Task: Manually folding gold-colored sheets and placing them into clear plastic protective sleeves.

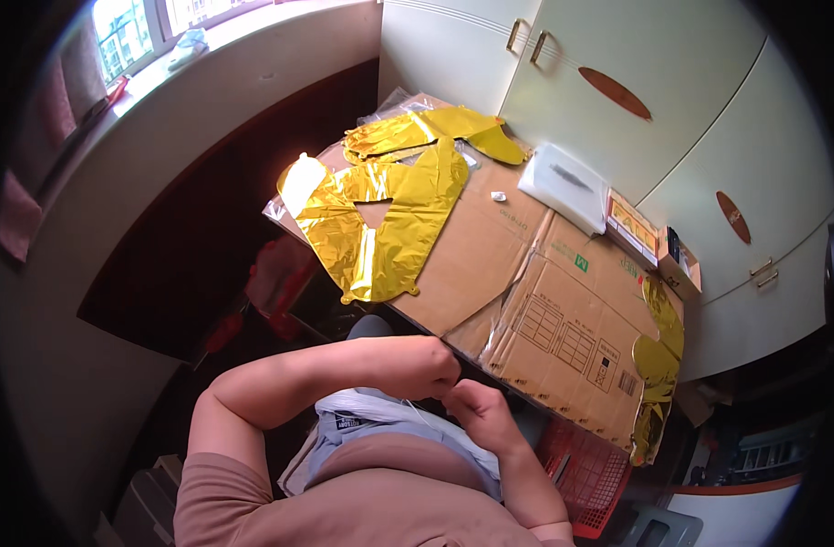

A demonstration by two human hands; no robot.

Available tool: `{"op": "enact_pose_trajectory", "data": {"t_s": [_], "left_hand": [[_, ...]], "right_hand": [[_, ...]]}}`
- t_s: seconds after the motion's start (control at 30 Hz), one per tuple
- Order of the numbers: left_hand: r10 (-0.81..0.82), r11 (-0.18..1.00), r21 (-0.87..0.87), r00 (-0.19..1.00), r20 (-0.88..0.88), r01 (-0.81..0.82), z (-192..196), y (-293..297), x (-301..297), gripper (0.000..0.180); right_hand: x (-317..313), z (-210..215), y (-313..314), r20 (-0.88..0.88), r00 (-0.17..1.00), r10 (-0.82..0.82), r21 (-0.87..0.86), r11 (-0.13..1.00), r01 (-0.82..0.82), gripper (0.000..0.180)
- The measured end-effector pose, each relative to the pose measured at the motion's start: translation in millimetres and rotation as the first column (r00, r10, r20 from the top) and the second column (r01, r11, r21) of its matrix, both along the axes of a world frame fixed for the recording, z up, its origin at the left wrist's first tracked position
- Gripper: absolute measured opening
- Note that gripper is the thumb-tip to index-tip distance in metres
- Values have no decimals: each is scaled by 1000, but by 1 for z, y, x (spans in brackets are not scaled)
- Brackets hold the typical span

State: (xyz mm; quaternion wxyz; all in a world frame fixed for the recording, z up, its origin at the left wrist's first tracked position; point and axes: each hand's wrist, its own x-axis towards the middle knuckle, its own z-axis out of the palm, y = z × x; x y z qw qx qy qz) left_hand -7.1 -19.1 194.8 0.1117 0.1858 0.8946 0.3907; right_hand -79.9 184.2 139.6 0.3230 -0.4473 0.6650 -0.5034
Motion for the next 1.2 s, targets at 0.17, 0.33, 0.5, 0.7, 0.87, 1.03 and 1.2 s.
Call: {"op": "enact_pose_trajectory", "data": {"t_s": [0.17,0.33,0.5,0.7,0.87,1.03,1.2], "left_hand": [[399,891,335,880,-258,-306,93,-8,3,13],[382,914,300,830,-407,-274,145,-4,15,9],[287,909,382,915,-283,-167,120,13,28,11],[425,794,408,891,159,-451,93,-4,55,10],[241,821,376,858,454,-429,50,2,58,18],[-78,713,633,863,500,-302,40,16,54,23],[200,146,915,917,346,-377,57,17,47,16]], "right_hand": [[-8,88,-7,287,947,-144,-176,964,200,18],[-12,128,-26,262,964,-48,-622,755,207,31],[25,92,-31,609,749,262,-443,895,47,85],[13,67,11,605,781,152,-95,988,-119,28],[0,99,11,-248,962,-111,-182,981,66,15],[-9,110,-6,-252,966,-57,-273,962,-15,14],[1,64,-14,27,1000,-15,-199,980,20,19]]}}
